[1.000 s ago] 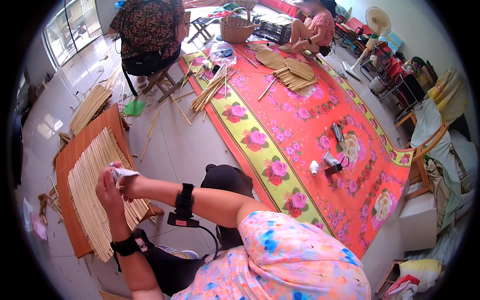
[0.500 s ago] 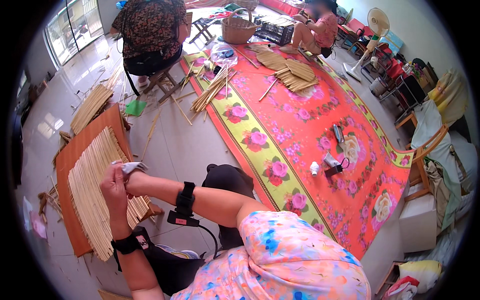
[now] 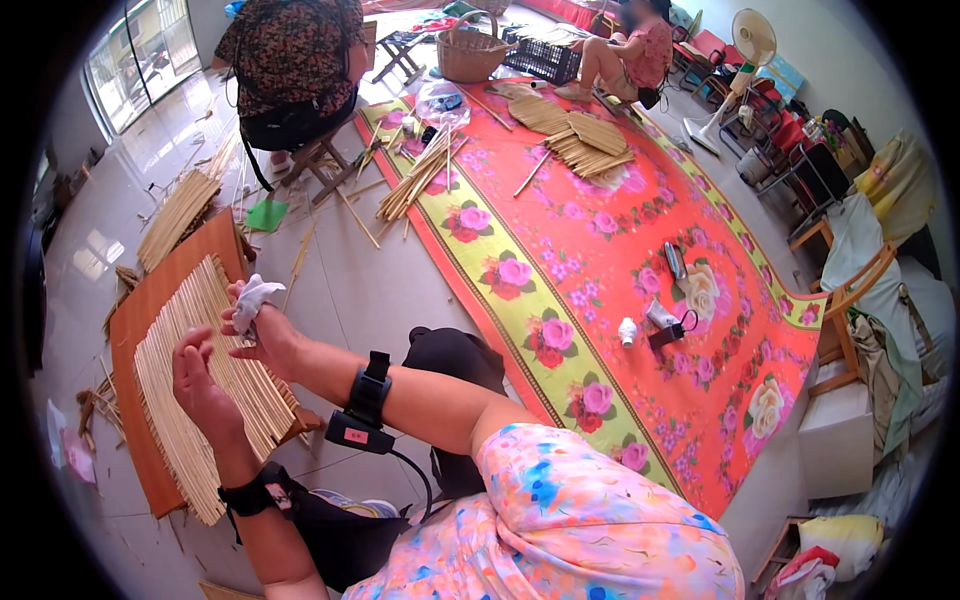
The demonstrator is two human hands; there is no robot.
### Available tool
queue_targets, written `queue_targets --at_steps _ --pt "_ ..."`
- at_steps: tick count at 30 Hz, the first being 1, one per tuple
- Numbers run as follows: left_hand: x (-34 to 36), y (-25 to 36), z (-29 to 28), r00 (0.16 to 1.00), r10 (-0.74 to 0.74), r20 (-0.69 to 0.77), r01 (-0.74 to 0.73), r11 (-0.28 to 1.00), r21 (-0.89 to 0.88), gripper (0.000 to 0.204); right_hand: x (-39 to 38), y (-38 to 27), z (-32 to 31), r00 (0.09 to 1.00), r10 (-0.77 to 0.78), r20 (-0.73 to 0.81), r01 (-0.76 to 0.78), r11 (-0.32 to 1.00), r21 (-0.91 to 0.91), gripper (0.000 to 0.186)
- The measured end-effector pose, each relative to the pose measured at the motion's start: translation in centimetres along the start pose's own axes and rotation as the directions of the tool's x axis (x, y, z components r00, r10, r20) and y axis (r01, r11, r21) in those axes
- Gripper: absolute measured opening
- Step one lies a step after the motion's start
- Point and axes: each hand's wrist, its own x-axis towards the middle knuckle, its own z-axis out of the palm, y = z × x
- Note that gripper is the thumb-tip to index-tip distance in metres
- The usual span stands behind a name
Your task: The person is sewing together bamboo strips with a needle and thread to assemble a mat. They pass the needle through the strips and pull the thread to secure them in a row.
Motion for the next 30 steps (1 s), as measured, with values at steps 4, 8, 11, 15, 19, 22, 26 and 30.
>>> queue_targets --at_steps 4,8,11,15,19,22,26,30 --pt "0.1 0.5 0.3 0.791 -0.213 0.573 0.584 0.541 -0.605 0.038 -0.8 -0.3 0.6 0.992 0.039 0.121 -0.007 0.967 -0.254 0.036" --pt "-1.4 0.8 2.3 0.716 -0.606 0.346 0.681 0.498 -0.537 0.040 -2.3 -0.1 0.7 0.956 0.210 0.207 -0.117 0.915 -0.387 0.049" --pt "-1.3 0.9 2.5 0.756 -0.569 0.324 0.646 0.570 -0.508 0.038 -3.2 -0.8 1.9 0.984 0.053 0.171 0.046 0.847 -0.530 0.033" --pt "-1.6 0.9 2.9 0.780 -0.562 0.275 0.614 0.602 -0.511 0.033 -2.5 0.1 1.3 0.993 -0.035 0.116 0.101 0.760 -0.642 0.026" --pt "-2.0 -0.5 2.9 0.832 -0.530 0.164 0.540 0.703 -0.463 0.033 -0.9 1.3 0.6 0.992 -0.070 0.109 0.120 0.807 -0.578 0.027" --pt "-2.0 -1.7 2.8 0.889 -0.457 0.027 0.440 0.837 -0.324 0.040 -1.9 0.8 0.4 0.977 0.007 0.212 0.107 0.848 -0.520 0.041" --pt "-2.0 -2.3 2.7 0.969 -0.247 -0.027 0.246 0.969 -0.027 0.047 -1.8 0.8 0.5 0.961 -0.087 0.263 0.195 0.885 -0.422 0.034" --pt "-1.8 -0.8 3.4 0.999 0.047 -0.026 -0.039 0.961 0.274 0.045 -0.5 2.0 0.3 0.841 -0.376 0.389 0.483 0.845 -0.228 0.026"
